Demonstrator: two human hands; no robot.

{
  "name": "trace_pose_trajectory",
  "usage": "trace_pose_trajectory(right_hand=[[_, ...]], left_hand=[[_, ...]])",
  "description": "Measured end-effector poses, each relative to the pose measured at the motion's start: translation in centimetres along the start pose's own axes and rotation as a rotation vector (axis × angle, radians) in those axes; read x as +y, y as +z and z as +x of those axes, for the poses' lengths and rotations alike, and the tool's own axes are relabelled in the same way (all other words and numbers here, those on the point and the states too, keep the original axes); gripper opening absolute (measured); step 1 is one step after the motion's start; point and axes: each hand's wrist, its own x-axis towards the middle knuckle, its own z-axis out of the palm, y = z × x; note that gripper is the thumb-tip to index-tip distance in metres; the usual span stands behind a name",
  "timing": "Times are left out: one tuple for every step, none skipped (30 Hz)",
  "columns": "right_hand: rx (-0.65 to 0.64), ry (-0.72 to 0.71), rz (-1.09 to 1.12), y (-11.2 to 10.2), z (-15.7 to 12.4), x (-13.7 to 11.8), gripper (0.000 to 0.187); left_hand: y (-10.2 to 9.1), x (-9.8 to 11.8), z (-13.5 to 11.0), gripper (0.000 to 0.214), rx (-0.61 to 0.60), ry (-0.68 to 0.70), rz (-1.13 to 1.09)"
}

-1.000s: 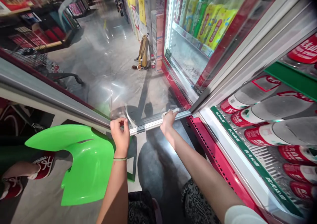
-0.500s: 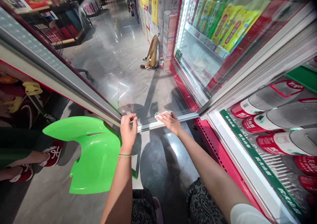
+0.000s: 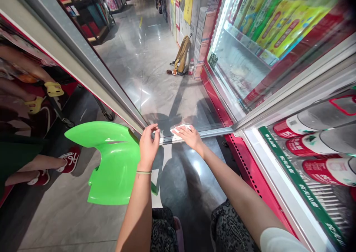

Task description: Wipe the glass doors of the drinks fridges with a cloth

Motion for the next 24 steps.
trace_pose_trajectory(right_hand=[[0.010, -0.009, -0.043, 0.4, 0.6, -0.3, 0.052], [0.019, -0.017, -0.067, 0.9, 1.0, -0.5, 0.054], [0.021, -0.023, -0.077, 1.4, 1.1, -0.6, 0.056], [0.013, -0.031, -0.078, 1.8, 1.0, -0.5, 0.058], [-0.002, -0.039, -0.073, 2.1, 0.8, -0.3, 0.060], [-0.019, -0.048, -0.064, 2.4, 0.4, -0.1, 0.061], [-0.032, -0.056, -0.054, 2.6, 0.1, 0.0, 0.062], [-0.043, -0.063, -0.043, 2.8, 0.0, 0.0, 0.062], [-0.053, -0.070, -0.032, 3.0, 0.0, -0.1, 0.062], [-0.051, -0.075, -0.020, 3.3, 0.3, -0.5, 0.061], [-0.037, -0.079, -0.011, 3.6, 0.8, -1.0, 0.061], [-0.012, -0.081, -0.007, 4.1, 1.3, -1.7, 0.060], [0.023, -0.082, -0.012, 4.6, 1.9, -2.3, 0.060], [0.059, -0.085, -0.024, 5.1, 2.4, -2.8, 0.060], [0.088, -0.099, -0.046, 5.7, 2.7, -3.2, 0.061], [0.104, -0.138, -0.086, 6.2, 2.8, -3.4, 0.062], [0.105, -0.199, -0.135, 6.6, 2.8, -3.3, 0.064], [0.101, -0.270, -0.182, 6.8, 2.6, -3.1, 0.065], [0.092, -0.340, -0.223, 6.9, 2.5, -2.9, 0.066], [0.083, -0.398, -0.256, 6.9, 2.4, -2.8, 0.067], [0.083, -0.438, -0.282, 6.8, 2.5, -2.8, 0.067], [0.088, -0.458, -0.301, 6.7, 2.8, -3.0, 0.069], [0.098, -0.464, -0.313, 6.6, 3.3, -3.5, 0.070], [0.123, -0.466, -0.334, 6.6, 3.9, -4.1, 0.072]], left_hand=[[-0.3, 0.0, -0.1, 0.025, 0.004, 0.004, 0.013], [-0.5, -0.1, -0.2, 0.025, 0.012, 0.009, 0.028], [-0.8, -0.1, -0.3, 0.025, 0.026, 0.012, 0.043], [-1.1, -0.2, -0.4, 0.025, 0.041, 0.013, 0.056], [-1.4, -0.3, -0.5, 0.024, 0.056, 0.014, 0.067], [-1.8, -0.5, -0.7, 0.023, 0.068, 0.011, 0.075], [-2.2, -0.7, -0.8, 0.022, 0.082, 0.003, 0.083], [-2.6, -0.9, -0.9, 0.021, 0.102, -0.012, 0.092], [-2.9, -1.1, -1.0, 0.021, 0.122, -0.032, 0.101], [-3.2, -1.4, -1.0, 0.021, 0.139, -0.056, 0.109], [-3.5, -1.6, -1.1, 0.021, 0.153, -0.080, 0.113], [-3.7, -1.8, -1.1, 0.021, 0.162, -0.102, 0.115], [-3.8, -1.9, -1.1, 0.020, 0.167, -0.120, 0.112], [-3.8, -1.9, -1.1, 0.019, 0.173, -0.134, 0.104], [-3.7, -1.9, -1.1, 0.019, 0.184, -0.145, 0.095], [-3.7, -1.9, -1.1, 0.018, 0.198, -0.153, 0.086], [-3.6, -1.9, -1.1, 0.017, 0.209, -0.159, 0.078], [-3.5, -1.8, -1.1, 0.017, 0.213, -0.162, 0.069], [-3.5, -1.8, -1.2, 0.017, 0.214, -0.164, 0.061], [-3.5, -1.7, -1.2, 0.016, 0.210, -0.165, 0.055], [-3.5, -1.7, -1.3, 0.016, 0.203, -0.165, 0.049], [-3.6, -1.7, -1.3, 0.015, 0.196, -0.165, 0.043], [-3.6, -1.7, -1.3, 0.015, 0.191, -0.165, 0.040], [-3.7, -1.8, -1.4, 0.015, 0.188, -0.165, 0.037]])
